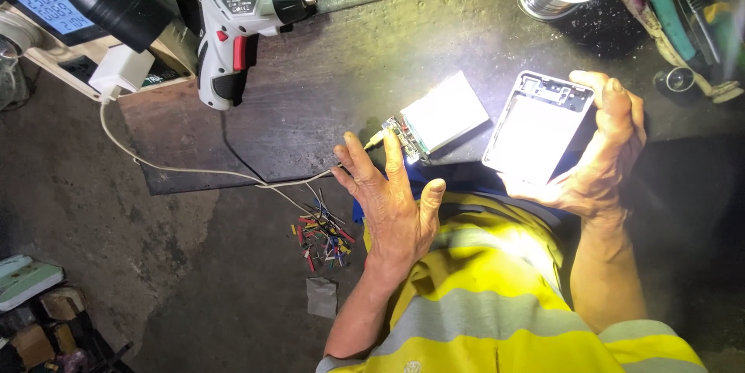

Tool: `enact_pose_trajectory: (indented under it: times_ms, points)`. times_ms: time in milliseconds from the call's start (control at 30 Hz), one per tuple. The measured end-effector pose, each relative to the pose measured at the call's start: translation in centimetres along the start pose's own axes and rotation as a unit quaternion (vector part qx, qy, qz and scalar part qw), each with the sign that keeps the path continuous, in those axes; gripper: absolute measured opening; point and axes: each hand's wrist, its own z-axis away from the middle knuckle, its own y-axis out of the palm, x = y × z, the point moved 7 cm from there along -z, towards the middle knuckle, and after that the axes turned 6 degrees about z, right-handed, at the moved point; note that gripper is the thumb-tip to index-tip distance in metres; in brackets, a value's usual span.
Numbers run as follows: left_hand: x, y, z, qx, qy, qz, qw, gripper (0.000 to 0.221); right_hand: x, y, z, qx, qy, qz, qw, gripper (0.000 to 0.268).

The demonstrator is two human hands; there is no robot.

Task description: Diagnosing an electronic circuit board and battery assembly using a multimeter and a smartphone.

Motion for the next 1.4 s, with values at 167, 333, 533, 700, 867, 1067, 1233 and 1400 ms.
enact_pose_trajectory:
  times_ms: [167,333,533,700,867,1067,1233,1400]
  points:
    - [-0.1,-0.2,0.1,-0.001,0.012,-0.022,1.000,0.087,-0.1,0.1,0.2,0.004,0.000,-0.005,1.000,0.110]
    - [-0.3,-0.3,0.1,-0.008,0.020,-0.023,1.000,0.086,0.2,0.0,-0.1,-0.004,-0.004,0.001,1.000,0.106]
    - [-0.3,-0.3,0.1,-0.012,0.020,-0.016,1.000,0.086,0.2,-0.1,-0.1,0.000,-0.005,0.007,1.000,0.107]
    - [-0.1,-0.2,0.1,-0.013,0.020,-0.014,1.000,0.087,0.0,0.0,0.1,0.008,-0.002,0.002,1.000,0.112]
    - [-0.1,-0.2,0.1,0.001,0.013,-0.024,1.000,0.088,0.3,0.0,-0.2,-0.003,-0.004,0.000,1.000,0.111]
    - [-0.4,-0.3,0.0,-0.017,0.025,-0.031,0.999,0.088,0.4,-0.3,-0.5,-0.002,-0.016,-0.001,1.000,0.114]
    - [0.5,0.2,0.0,-0.027,0.000,-0.036,0.999,0.097,-1.9,1.0,1.0,0.123,0.197,-0.047,0.972,0.115]
    - [-0.3,-0.2,0.1,-0.056,0.029,-0.041,0.997,0.089,-0.3,0.4,1.0,0.032,-0.013,0.003,0.999,0.130]
